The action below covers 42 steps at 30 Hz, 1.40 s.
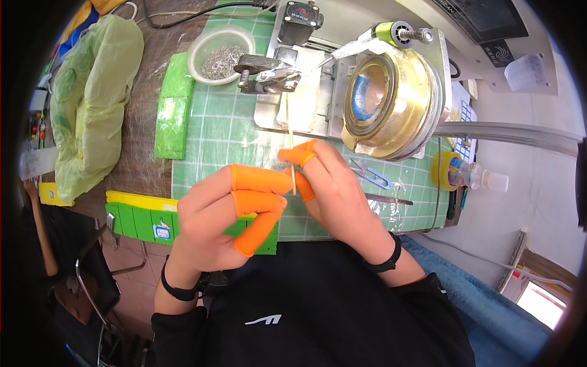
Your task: Assembling small metal components using a specialized machine and adhesive at a factory workbench.
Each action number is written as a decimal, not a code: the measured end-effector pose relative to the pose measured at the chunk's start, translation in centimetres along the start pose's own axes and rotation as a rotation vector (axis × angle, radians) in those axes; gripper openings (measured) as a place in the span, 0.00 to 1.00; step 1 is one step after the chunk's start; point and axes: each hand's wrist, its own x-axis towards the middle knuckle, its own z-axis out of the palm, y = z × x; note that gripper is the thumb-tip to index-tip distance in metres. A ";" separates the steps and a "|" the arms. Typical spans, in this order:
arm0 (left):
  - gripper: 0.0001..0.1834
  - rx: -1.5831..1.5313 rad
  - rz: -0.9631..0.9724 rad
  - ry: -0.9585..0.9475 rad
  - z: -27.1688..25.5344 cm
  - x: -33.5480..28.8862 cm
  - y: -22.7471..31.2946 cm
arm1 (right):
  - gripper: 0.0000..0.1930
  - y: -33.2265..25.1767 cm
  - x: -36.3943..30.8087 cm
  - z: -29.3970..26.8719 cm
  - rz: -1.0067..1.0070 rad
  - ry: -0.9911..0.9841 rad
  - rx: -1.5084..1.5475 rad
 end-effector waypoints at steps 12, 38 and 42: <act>0.13 0.022 0.067 0.083 2.0 -0.5 -1.9 | 0.24 -0.7 -2.3 -0.9 0.082 0.145 0.051; 0.11 0.121 0.124 0.123 2.1 -1.2 -0.8 | 0.29 -2.4 -2.5 -0.5 0.117 0.067 -0.002; 0.09 0.183 0.164 0.128 2.4 -1.4 -0.7 | 0.32 -2.4 -3.8 -2.8 0.123 -0.122 0.036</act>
